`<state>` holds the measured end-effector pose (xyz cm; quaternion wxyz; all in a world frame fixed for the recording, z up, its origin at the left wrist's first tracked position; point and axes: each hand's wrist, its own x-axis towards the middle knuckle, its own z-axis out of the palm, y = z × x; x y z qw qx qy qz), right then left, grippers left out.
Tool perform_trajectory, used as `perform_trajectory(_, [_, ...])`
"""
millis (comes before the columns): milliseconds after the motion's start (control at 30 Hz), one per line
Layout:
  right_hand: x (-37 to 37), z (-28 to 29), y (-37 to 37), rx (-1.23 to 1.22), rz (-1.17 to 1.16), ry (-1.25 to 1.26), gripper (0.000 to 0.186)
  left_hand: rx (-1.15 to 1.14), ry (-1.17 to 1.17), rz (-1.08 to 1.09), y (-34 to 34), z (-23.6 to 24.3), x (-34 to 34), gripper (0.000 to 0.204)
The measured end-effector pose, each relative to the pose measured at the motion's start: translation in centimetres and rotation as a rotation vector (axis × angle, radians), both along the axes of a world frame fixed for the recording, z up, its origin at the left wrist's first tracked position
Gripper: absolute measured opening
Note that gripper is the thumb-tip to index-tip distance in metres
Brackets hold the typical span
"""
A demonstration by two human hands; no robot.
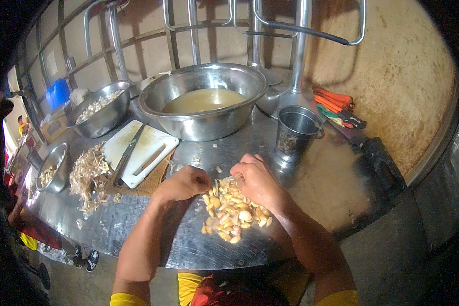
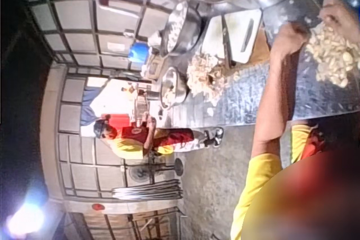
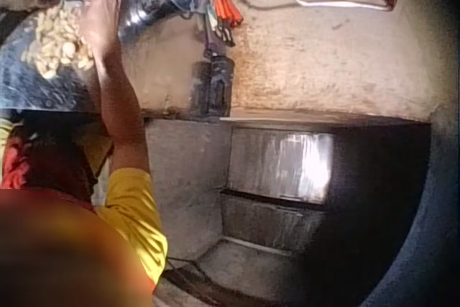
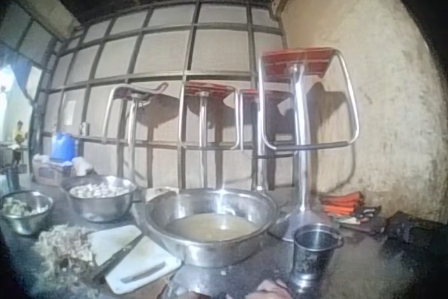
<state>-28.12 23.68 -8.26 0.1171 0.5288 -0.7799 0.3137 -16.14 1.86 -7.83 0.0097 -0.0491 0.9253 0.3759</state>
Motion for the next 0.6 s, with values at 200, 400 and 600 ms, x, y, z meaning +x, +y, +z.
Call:
perform_trajectory(200, [1.9,1.1,-0.9,-0.193,0.056,-0.268,0.027,0.539,-0.058,0.095,-0.6,1.3,0.2,0.015])
perform_trajectory(400, [3.3,-0.2,-2.5,-0.356,0.282,-0.773,0.026,0.992,0.045,0.042,0.9,2.0,0.6,0.013])
perform_trajectory(600, [1.8,-1.6,-2.4,-0.537,0.291,-0.794,0.020,1.043,0.102,0.055,1.6,1.9,0.1,0.016])
